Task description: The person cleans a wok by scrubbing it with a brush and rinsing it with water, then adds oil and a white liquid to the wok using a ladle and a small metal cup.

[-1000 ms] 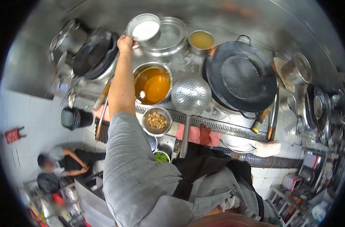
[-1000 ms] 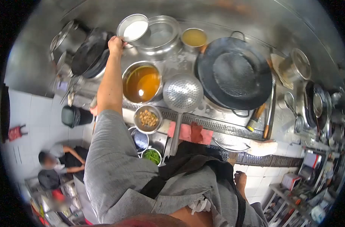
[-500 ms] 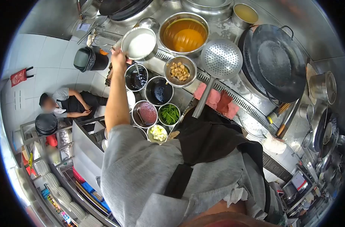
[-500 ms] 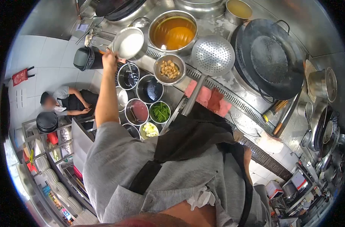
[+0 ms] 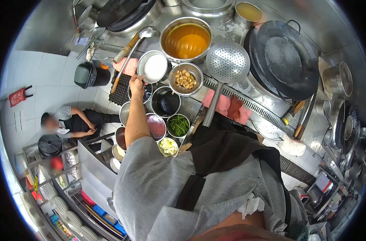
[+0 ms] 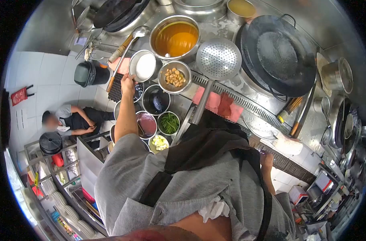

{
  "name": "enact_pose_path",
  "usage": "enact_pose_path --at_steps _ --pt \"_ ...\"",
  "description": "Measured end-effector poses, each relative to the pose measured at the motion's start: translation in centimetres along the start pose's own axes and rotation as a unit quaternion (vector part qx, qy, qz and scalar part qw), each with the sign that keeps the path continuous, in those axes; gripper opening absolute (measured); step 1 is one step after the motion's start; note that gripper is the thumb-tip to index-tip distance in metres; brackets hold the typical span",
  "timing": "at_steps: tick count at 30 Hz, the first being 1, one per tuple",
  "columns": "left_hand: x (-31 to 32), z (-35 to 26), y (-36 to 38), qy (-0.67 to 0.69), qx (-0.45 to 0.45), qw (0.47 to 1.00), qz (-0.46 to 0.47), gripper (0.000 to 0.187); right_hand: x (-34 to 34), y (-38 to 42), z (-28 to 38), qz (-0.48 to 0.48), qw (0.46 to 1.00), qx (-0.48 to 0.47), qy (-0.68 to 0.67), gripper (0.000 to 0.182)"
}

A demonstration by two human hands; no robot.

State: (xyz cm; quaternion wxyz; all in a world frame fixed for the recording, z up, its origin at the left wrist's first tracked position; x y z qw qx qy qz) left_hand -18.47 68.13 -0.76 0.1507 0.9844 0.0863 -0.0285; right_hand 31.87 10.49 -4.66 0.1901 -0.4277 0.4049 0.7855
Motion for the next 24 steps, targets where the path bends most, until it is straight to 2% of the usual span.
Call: enact_pose_path --at_steps 1,3,4,5,6,7,8,9,10,11,12,13,15,16,17,19,20,22,23,24 --pt "-0.1 0.5 -0.4 -0.002 0.000 1.000 -0.004 0.018 0.7 -0.3 -0.4 0.001 1.000 0.002 0.012 0.025" --pt "0.2 1.1 -0.7 -0.128 0.004 0.992 -0.016 0.014 1.0 0.5 -0.2 -0.003 1.000 0.018 0.017 0.026" --pt "-0.1 2.4 -1.9 -0.192 0.018 0.981 -0.002 0.015 -0.4 1.1 2.4 0.032 0.993 0.110 -0.039 0.026" --pt "0.1 1.9 -2.2 -0.255 -0.008 0.967 0.021 0.018 -1.4 1.6 3.4 0.062 0.972 0.203 -0.099 0.026" --pt "0.3 1.1 -2.4 -0.427 0.047 0.902 0.030 0.029 -1.2 1.9 2.7 0.046 0.983 0.161 -0.077 0.026" --pt "-0.4 2.6 -4.5 -0.560 0.164 0.812 -0.019 0.042 -0.7 1.9 1.6 0.026 0.991 0.120 -0.053 0.027" --pt "-0.8 2.6 -5.3 -0.551 0.183 0.814 0.017 0.046 0.2 1.9 0.6 0.010 0.988 0.141 -0.062 0.027" --pt "-1.6 3.4 -6.8 -0.529 0.169 0.829 0.061 0.043 1.7 1.8 -0.5 0.014 0.984 0.160 -0.077 0.028" --pt "-2.7 4.4 -8.8 -0.538 0.097 0.834 0.071 0.041 2.7 1.7 -1.4 0.022 0.980 0.174 -0.092 0.029" --pt "-2.3 2.9 -7.2 -0.487 0.017 0.868 0.092 0.033 3.3 1.9 -1.7 0.052 0.957 0.233 -0.165 0.029" --pt "-0.7 -0.5 -3.4 -0.378 -0.068 0.918 0.103 0.025 3.9 2.3 -2.1 0.041 0.957 0.233 -0.171 0.030" --pt "0.2 -2.1 -1.6 -0.351 -0.069 0.930 0.080 0.021 4.4 2.6 -2.4 0.030 0.957 0.230 -0.175 0.030" --pt "-2.0 -0.8 -4.4 -0.324 -0.084 0.930 0.152 0.033 5.6 2.5 -2.7 0.018 0.964 0.205 -0.167 0.029" --pt "-1.3 -1.5 -3.9 -0.375 -0.051 0.919 0.112 0.038 5.9 2.9 -3.6 0.004 0.971 0.182 -0.152 0.029" --pt "-0.8 -2.1 -3.1 -0.423 -0.017 0.903 0.074 0.044 5.8 2.7 -3.5 0.037 0.976 0.198 -0.083 0.027" --pt "-4.1 1.8 -9.9 -0.530 0.115 0.840 -0.005 0.054 3.1 3.1 -1.9 0.106 0.950 0.264 -0.132 0.029" --pt "-2.5 0.3 -7.6 -0.512 0.144 0.847 -0.024 0.055 1.9 3.2 -1.5 0.098 0.945 0.278 -0.142 0.029" --pt "1.1 -3.3 -2.4 -0.476 0.204 0.854 -0.041 0.055 0.2 3.2 -1.7 0.101 0.961 0.222 -0.129 0.031" --pt "2.3 -4.2 -0.9 -0.460 0.233 0.856 -0.043 0.054 0.4 3.2 -2.9 0.096 0.960 0.226 -0.134 0.031" --pt "3.0 -4.6 -0.2 -0.508 0.202 0.834 -0.075 0.049 0.7 2.7 -4.4 0.070 0.958 0.236 -0.146 0.035"
Point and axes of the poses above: each hand's wrist, its own y-axis away from the middle knuckle, its own x-axis out of the palm, z = x × y, the point moved 1 cm from there along -y, towards the middle knuckle
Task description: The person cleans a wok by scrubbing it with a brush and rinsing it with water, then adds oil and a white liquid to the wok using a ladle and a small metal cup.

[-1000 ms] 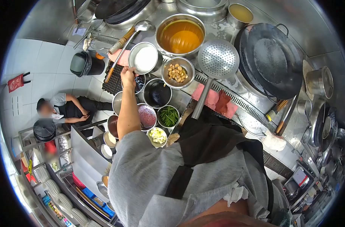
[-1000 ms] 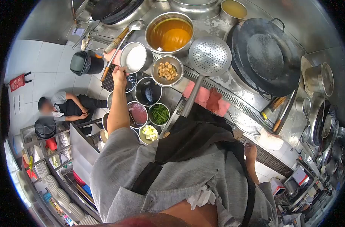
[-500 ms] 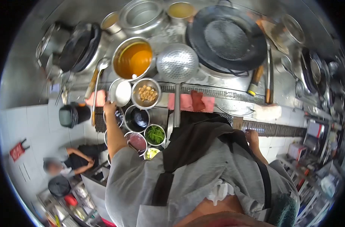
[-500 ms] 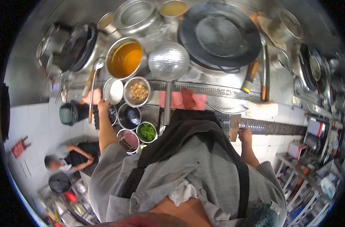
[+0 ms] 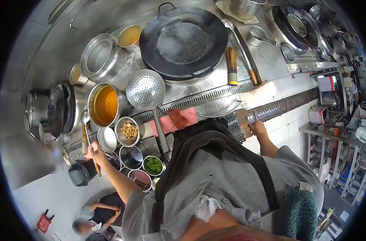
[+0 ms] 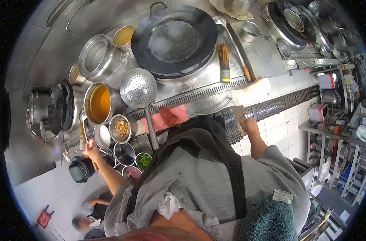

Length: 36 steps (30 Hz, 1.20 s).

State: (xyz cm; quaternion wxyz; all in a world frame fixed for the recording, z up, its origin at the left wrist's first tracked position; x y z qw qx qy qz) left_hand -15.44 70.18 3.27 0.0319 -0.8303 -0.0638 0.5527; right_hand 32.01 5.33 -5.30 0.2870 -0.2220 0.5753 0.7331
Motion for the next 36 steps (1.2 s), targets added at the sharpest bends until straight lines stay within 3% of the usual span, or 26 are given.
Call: enact_pose_path --at_steps 1,3,5,6,7,9,11,13,15,17,18,21,23,24,25,27,29,31,33,34,35,36 --pt "0.4 -0.3 0.5 -0.002 -0.006 1.000 -0.008 0.049 -0.3 -1.2 -0.8 -0.018 1.000 -0.001 -0.014 0.039" --pt "1.2 0.2 1.2 -0.006 0.070 0.992 -0.102 0.043 -0.7 -2.9 -2.6 -0.005 0.998 0.010 -0.054 0.043" --pt "-0.1 -3.7 4.3 0.149 0.121 0.979 -0.075 0.040 -1.5 -4.7 -3.6 0.027 0.998 0.028 -0.048 0.033" --pt "0.3 -3.7 4.7 0.127 0.153 0.976 -0.084 0.037 -1.4 -5.4 -4.3 0.040 0.998 0.003 -0.039 0.035" --pt "-2.5 -9.2 8.7 0.239 0.012 0.971 -0.002 0.037 -1.3 -6.2 -4.8 0.052 0.998 -0.022 -0.029 0.037" --pt "-2.1 -12.5 12.3 0.064 0.133 0.989 0.016 0.035 -2.6 -5.6 -3.3 0.101 0.994 -0.025 0.017 0.040" --pt "-2.6 -16.9 16.6 0.022 0.177 0.981 0.073 0.031 -3.0 -6.5 -4.0 0.075 0.976 -0.146 0.139 0.040" --pt "-2.5 -19.3 19.6 0.118 0.127 0.983 0.064 0.028 -3.9 -6.9 -4.3 0.048 0.972 -0.200 0.112 0.039" --pt "-0.7 -19.3 21.8 0.106 0.120 0.985 0.065 0.028 -6.4 -4.5 -2.4 0.019 0.989 -0.135 0.054 0.038" --pt "1.1 -19.4 24.8 0.074 0.149 0.976 0.136 0.029 -6.7 -5.8 -3.5 0.033 0.988 -0.140 0.061 0.037" --pt "1.2 -20.4 26.2 0.055 0.125 0.966 0.219 0.031 -7.0 -6.2 -3.8 0.040 0.990 -0.121 0.058 0.037" --pt "4.8 -20.1 28.6 0.123 0.037 0.947 0.295 0.035 -7.1 -7.6 -6.2 0.043 0.991 -0.099 0.073 0.037" --pt "6.3 -21.0 30.6 0.081 0.068 0.960 0.259 0.035 -6.9 -9.9 -9.3 0.032 0.961 -0.250 0.115 0.040" --pt "6.4 -21.8 30.9 0.036 0.100 0.970 0.218 0.036 -9.5 -6.1 -5.8 0.043 0.989 -0.116 0.077 0.041" --pt "6.4 -22.3 31.0 0.052 0.071 0.972 0.217 0.037 -9.1 -8.1 -7.2 0.045 0.989 -0.112 0.082 0.041" --pt "7.4 -21.8 31.1 0.083 0.072 0.974 0.197 0.037 -7.7 -11.7 -11.8 0.011 0.969 -0.209 0.129 0.038" --pt "8.3 -21.5 31.4 0.083 0.017 0.961 0.263 0.036 -10.2 -8.4 -10.1 -0.015 0.978 -0.192 0.077 0.035" --pt "8.0 -21.6 33.1 0.007 -0.030 0.904 0.427 0.038 -12.0 -6.6 -8.8 -0.007 0.990 -0.135 0.041 0.035" --pt "10.7 -19.8 34.8 -0.128 0.088 0.833 0.531 0.040 -12.3 -7.4 -10.4 0.037 0.997 -0.069 -0.014 0.036" --pt "13.5 -16.8 36.5 -0.070 0.045 0.839 0.537 0.041 -12.7 -6.9 -10.3 0.048 0.999 -0.025 -0.004 0.036" --pt "12.1 -19.1 38.0 -0.076 0.026 0.833 0.548 0.036 -12.6 -6.9 -11.2 0.047 0.999 -0.019 -0.007 0.036" --pt "13.7 -18.2 39.4 0.005 -0.029 0.835 0.550 0.038 -12.4 -7.0 -12.1 0.051 0.999 -0.008 0.004 0.036"
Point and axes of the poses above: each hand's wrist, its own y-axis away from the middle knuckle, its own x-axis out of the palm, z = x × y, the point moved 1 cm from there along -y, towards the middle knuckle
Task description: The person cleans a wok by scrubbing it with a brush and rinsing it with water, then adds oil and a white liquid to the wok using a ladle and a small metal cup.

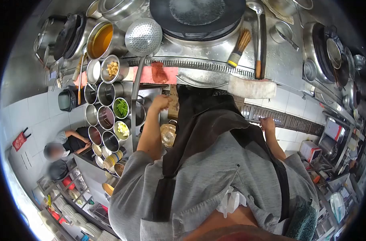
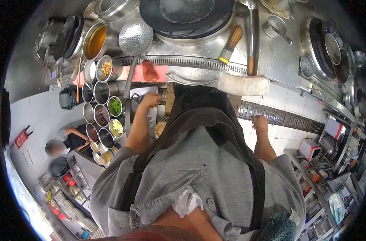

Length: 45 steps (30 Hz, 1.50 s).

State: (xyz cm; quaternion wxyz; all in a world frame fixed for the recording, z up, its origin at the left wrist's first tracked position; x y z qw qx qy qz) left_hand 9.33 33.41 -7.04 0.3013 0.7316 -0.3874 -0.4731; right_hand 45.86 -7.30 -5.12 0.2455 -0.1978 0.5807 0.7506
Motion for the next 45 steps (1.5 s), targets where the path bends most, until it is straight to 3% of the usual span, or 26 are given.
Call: enact_pose_path --at_steps 1,5,7,9,12,13,14,15,22,25,27,29,31,35,37,38,40,43,45 --pt "1.8 0.7 -1.4 0.099 0.000 0.995 0.003 0.046 -0.1 -0.1 -0.8 0.002 1.000 0.010 0.011 0.036" --pt "7.2 -1.8 -4.2 0.242 0.011 0.970 -0.015 0.044 -0.8 1.1 -2.5 -0.014 0.999 0.012 0.028 0.035" --pt "9.4 -3.6 -6.0 0.251 0.019 0.968 0.002 0.072 -1.4 2.0 -2.5 -0.029 0.999 0.028 0.022 0.033" --pt "11.1 -5.1 -7.4 0.221 0.026 0.975 0.016 0.064 -1.8 2.2 -3.8 -0.072 0.997 -0.014 0.038 0.039" --pt "13.5 -4.0 -10.0 0.322 0.025 0.946 -0.026 0.043 -3.3 4.3 -3.0 -0.088 0.995 -0.007 0.051 0.036" --pt "14.2 -2.6 -12.4 0.189 0.093 0.975 -0.068 0.036 -3.0 3.7 -4.4 -0.093 0.994 -0.037 0.031 0.034" --pt "13.3 -3.8 -10.2 0.052 0.128 0.981 -0.136 0.035 -2.6 4.0 -4.7 -0.090 0.996 -0.021 0.015 0.034" --pt "12.3 -5.4 -7.8 -0.088 0.166 0.961 -0.203 0.035 -2.3 4.2 -4.7 -0.090 0.996 -0.006 -0.005 0.033" --pt "10.7 -4.5 -6.5 -0.210 0.187 0.951 -0.125 0.036 2.9 3.9 -5.9 -0.099 0.994 -0.035 0.012 0.029" --pt "9.9 -1.1 -9.2 -0.282 0.224 0.929 -0.084 0.038 5.9 3.3 -5.4 -0.114 0.993 -0.036 -0.006 0.032" --pt "8.5 1.0 -9.2 -0.309 0.247 0.919 -0.009 0.043 8.1 3.5 -4.9 -0.150 0.987 -0.061 0.003 0.034" --pt "7.7 5.8 -8.5 -0.182 0.274 0.941 -0.079 0.045 10.0 3.9 -4.1 -0.166 0.983 -0.069 0.025 0.033" --pt "5.5 8.2 -9.2 -0.190 0.074 0.977 0.066 0.044 11.2 5.2 -3.0 -0.163 0.985 -0.063 0.005 0.033" --pt "1.9 14.0 -9.7 -0.299 0.171 0.936 0.073 0.044 13.6 7.1 -1.2 -0.135 0.988 -0.079 -0.003 0.034" --pt "1.6 14.1 -7.4 -0.111 0.063 0.989 0.079 0.037 15.1 7.5 -1.1 -0.154 0.986 -0.066 0.017 0.035" --pt "1.5 13.6 -7.4 -0.107 0.064 0.989 0.081 0.037 15.5 8.2 -1.0 -0.147 0.987 -0.068 0.008 0.035" --pt "1.8 13.0 -7.9 -0.283 0.071 0.937 0.190 0.029 16.0 10.1 -0.8 -0.115 0.992 -0.054 -0.019 0.029" --pt "2.9 12.3 -10.8 -0.350 0.088 0.909 0.209 0.025 18.0 11.4 -2.6 -0.155 0.984 -0.070 -0.051 0.022" --pt "4.0 11.6 -11.7 -0.187 0.130 0.969 0.097 0.028 17.1 11.4 -1.9 -0.193 0.977 -0.090 -0.025 0.023"
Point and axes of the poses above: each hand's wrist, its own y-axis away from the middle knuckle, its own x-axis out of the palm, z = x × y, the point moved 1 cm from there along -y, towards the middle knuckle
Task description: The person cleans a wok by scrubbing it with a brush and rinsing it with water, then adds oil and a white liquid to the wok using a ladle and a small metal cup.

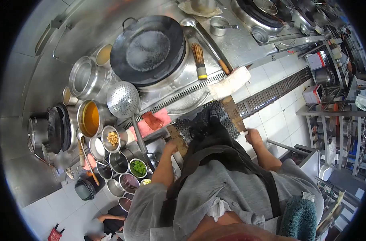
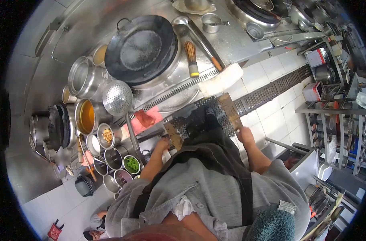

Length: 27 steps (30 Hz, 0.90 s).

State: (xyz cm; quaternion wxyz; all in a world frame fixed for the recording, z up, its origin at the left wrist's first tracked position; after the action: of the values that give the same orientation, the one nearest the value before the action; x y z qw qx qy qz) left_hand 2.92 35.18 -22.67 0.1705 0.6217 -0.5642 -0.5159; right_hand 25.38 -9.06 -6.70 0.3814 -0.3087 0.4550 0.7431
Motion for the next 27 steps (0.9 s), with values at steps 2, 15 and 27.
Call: enact_pose_path --at_steps 2,15,27 --pt "2.6 3.6 -5.3 0.144 0.025 0.988 -0.053 0.031 -2.1 -2.0 3.0 -0.083 0.993 -0.085 0.016 0.024" --pt "7.6 3.8 19.7 0.242 -0.269 0.923 -0.130 0.017 -4.4 -30.6 25.6 -0.096 0.988 -0.104 0.059 0.055" --pt "18.3 1.0 22.6 0.258 -0.286 0.923 0.012 0.026 -6.0 -33.8 23.7 0.011 0.994 -0.093 0.054 0.079"
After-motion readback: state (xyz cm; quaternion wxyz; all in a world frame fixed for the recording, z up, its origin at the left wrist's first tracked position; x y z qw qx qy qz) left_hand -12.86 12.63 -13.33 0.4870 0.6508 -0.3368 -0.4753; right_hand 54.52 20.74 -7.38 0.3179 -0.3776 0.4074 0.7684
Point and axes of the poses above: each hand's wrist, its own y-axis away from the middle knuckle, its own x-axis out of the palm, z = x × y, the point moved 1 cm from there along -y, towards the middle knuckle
